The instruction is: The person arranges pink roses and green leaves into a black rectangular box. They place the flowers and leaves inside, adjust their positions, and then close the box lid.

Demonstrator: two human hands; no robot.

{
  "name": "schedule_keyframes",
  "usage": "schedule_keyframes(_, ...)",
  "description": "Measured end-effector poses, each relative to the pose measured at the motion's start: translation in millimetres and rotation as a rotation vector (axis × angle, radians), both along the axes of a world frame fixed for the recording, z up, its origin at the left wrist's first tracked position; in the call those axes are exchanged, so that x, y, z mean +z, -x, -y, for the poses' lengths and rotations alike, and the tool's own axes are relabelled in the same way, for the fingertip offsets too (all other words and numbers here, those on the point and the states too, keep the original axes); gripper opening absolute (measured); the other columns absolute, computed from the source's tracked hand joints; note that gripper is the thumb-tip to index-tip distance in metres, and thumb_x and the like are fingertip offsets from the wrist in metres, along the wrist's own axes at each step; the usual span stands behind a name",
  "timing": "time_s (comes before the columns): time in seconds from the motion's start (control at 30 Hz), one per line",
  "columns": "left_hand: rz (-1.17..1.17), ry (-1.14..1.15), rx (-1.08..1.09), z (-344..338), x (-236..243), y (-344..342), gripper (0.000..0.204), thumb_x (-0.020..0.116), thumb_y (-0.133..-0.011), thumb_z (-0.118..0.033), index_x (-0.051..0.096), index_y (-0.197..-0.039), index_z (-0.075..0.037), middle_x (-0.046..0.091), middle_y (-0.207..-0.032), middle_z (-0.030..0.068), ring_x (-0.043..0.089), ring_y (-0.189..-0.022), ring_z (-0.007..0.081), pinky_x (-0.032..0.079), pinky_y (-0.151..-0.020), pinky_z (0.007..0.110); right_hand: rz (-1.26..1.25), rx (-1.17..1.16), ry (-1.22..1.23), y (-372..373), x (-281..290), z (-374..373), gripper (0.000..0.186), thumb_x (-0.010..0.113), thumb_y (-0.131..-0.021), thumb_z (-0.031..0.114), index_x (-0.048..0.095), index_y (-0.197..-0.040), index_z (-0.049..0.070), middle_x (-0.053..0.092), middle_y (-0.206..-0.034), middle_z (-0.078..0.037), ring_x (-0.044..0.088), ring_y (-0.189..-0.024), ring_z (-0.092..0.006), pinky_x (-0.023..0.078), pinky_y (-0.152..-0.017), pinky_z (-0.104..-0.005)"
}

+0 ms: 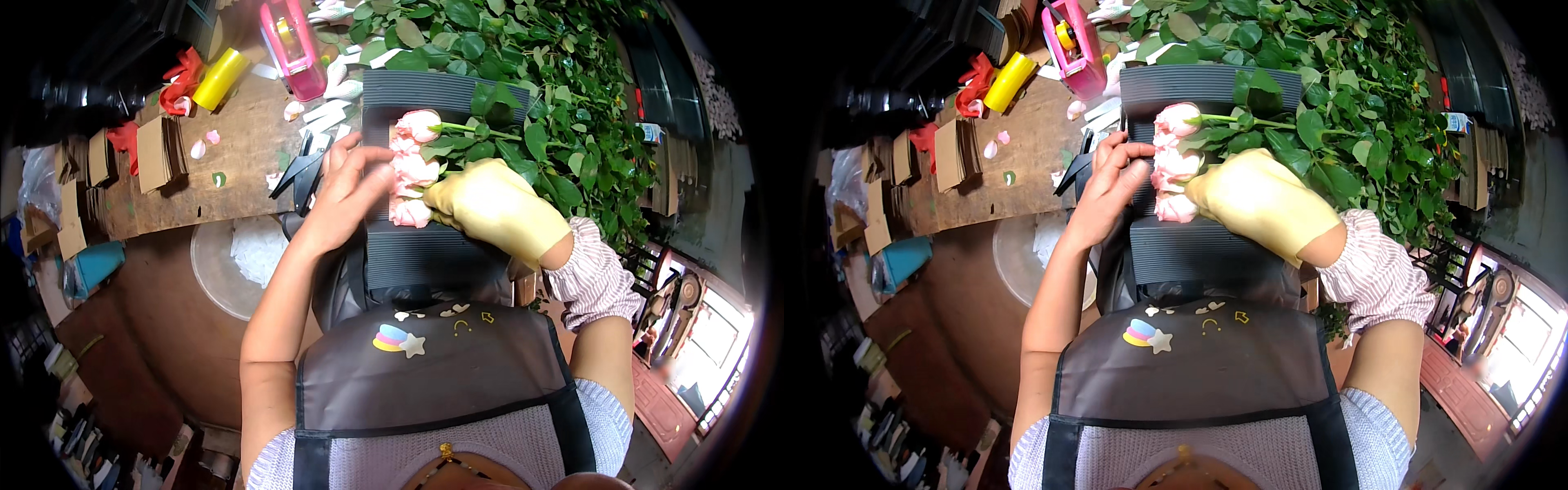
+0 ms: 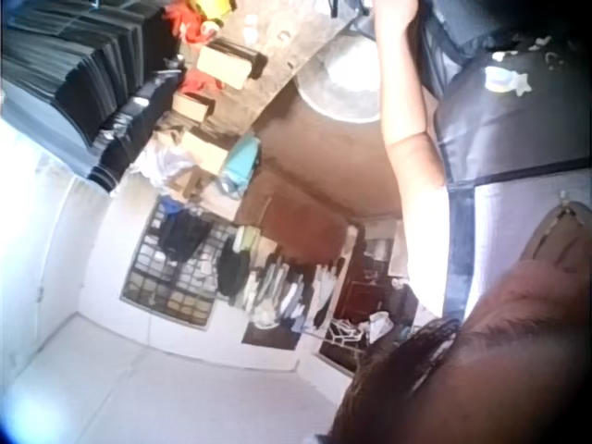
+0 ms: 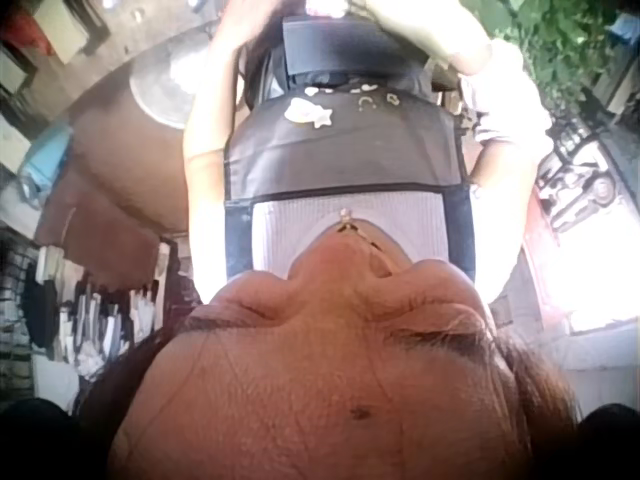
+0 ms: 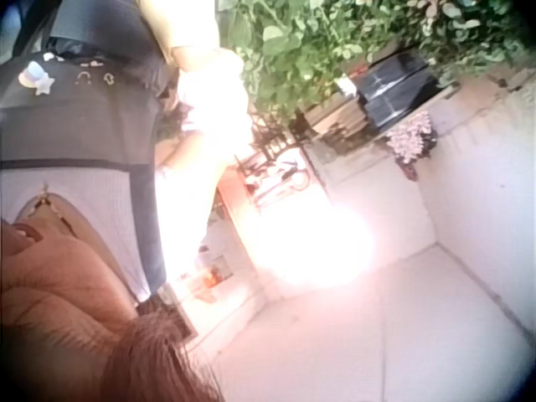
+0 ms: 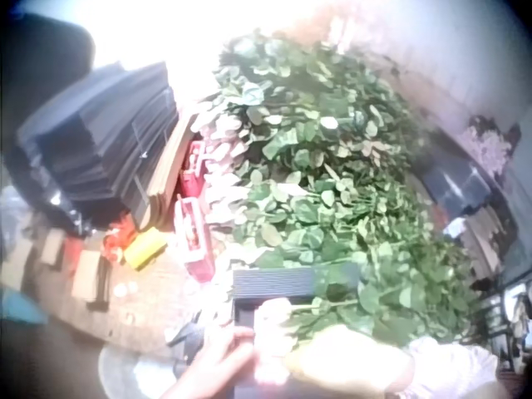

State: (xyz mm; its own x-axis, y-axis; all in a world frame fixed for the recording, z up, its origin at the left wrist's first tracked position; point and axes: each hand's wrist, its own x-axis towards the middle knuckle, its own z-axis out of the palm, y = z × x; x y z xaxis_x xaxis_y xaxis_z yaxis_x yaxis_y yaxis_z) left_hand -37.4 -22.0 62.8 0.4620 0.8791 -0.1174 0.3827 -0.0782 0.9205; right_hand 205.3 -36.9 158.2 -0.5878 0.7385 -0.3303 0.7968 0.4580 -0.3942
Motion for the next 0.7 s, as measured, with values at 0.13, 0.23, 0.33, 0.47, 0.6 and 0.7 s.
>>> schedule_keyframes(0.13, -0.15, -0.057, -0.146, -3.6, 11.6, -12.5, 0.096, 0.094, -0.068, -0.046, 0.044, -0.141, -0.007, 0.034, -0.148, 0.0339, 0.029, -0.143, 0.0496, 0.029, -0.12, 0.052, -0.121, 0.052, -0.066, -5.6, 0.2, -0.4, 0.006, 0.068, -0.084, 0.014, 0.068, -0.088, 0.01, 0.068, -0.072, -0.014, 0.069, -0.071, -0.0369, 0.054, -0.064, -0.0456)
schedule_keyframes(0.23, -0.213, -0.022, -0.211, -7.7, 8.5, -9.3, 0.103, 0.096, -0.063, -0.042, 0.041, -0.142, -0.006, 0.034, -0.145, 0.0331, 0.028, -0.142, 0.05, 0.028, -0.12, 0.054, 0.085, -0.086, -0.009, -9.2, 24.3, 9.0, 0.011, 0.066, -0.092, 0.02, 0.068, -0.092, 0.01, 0.069, -0.074, -0.014, 0.069, -0.072, -0.0364, 0.055, -0.065, -0.0462)
schedule_keyframes(0.33, -0.194, -0.027, -0.228, -6.6, 4.0, -7.7, 0.1, 0.095, -0.064, -0.041, 0.042, -0.141, -0.008, 0.033, -0.147, 0.0349, 0.026, -0.144, 0.0529, 0.026, -0.121, 0.054, 0.105, -0.205, -0.118, -4.1, 7.5, 11.0, 0.019, 0.063, -0.098, 0.027, 0.067, -0.091, 0.01, 0.069, -0.075, -0.013, 0.069, -0.071, -0.036, 0.056, -0.065, -0.0469)
schedule_keyframes(0.47, -0.216, -0.016, -0.221, -5.1, 0.4, -8.1, 0.096, 0.096, -0.065, -0.043, 0.045, -0.138, -0.008, 0.031, -0.149, 0.0371, 0.024, -0.147, 0.0525, 0.026, -0.12, 0.054, -0.119, -0.072, -0.177, -17.8, -33.3, 6.7, 0.009, 0.066, -0.083, 0.012, 0.064, -0.091, 0.009, 0.07, -0.076, -0.013, 0.072, -0.071, -0.0328, 0.057, -0.063, -0.0435)
schedule_keyframes(0.6, -0.123, 0.083, -0.084, -12.8, -7.5, -10.4, 0.081, 0.093, -0.071, -0.046, 0.054, -0.129, -0.005, 0.036, -0.146, 0.0367, 0.028, -0.146, 0.0503, 0.028, -0.119, 0.053, -0.096, -0.026, -0.318, -12.7, -31.0, 6.7, 0.003, 0.065, -0.083, 0.012, 0.062, -0.084, 0.011, 0.065, -0.072, -0.011, 0.068, -0.068, -0.0334, 0.053, -0.062, -0.0448)
schedule_keyframes(0.7, -0.135, -0.081, 0.023, -6.2, -3.6, -19.9, 0.067, 0.092, -0.074, -0.038, 0.06, -0.123, -0.005, 0.051, -0.13, 0.0261, 0.044, -0.131, 0.0424, 0.038, -0.111, 0.047, -0.025, -0.031, -0.248, -15.1, -15.8, 12.1, 0.007, 0.063, -0.091, 0.016, 0.064, -0.087, 0.011, 0.068, -0.075, -0.012, 0.07, -0.071, -0.034, 0.055, -0.066, -0.0443)
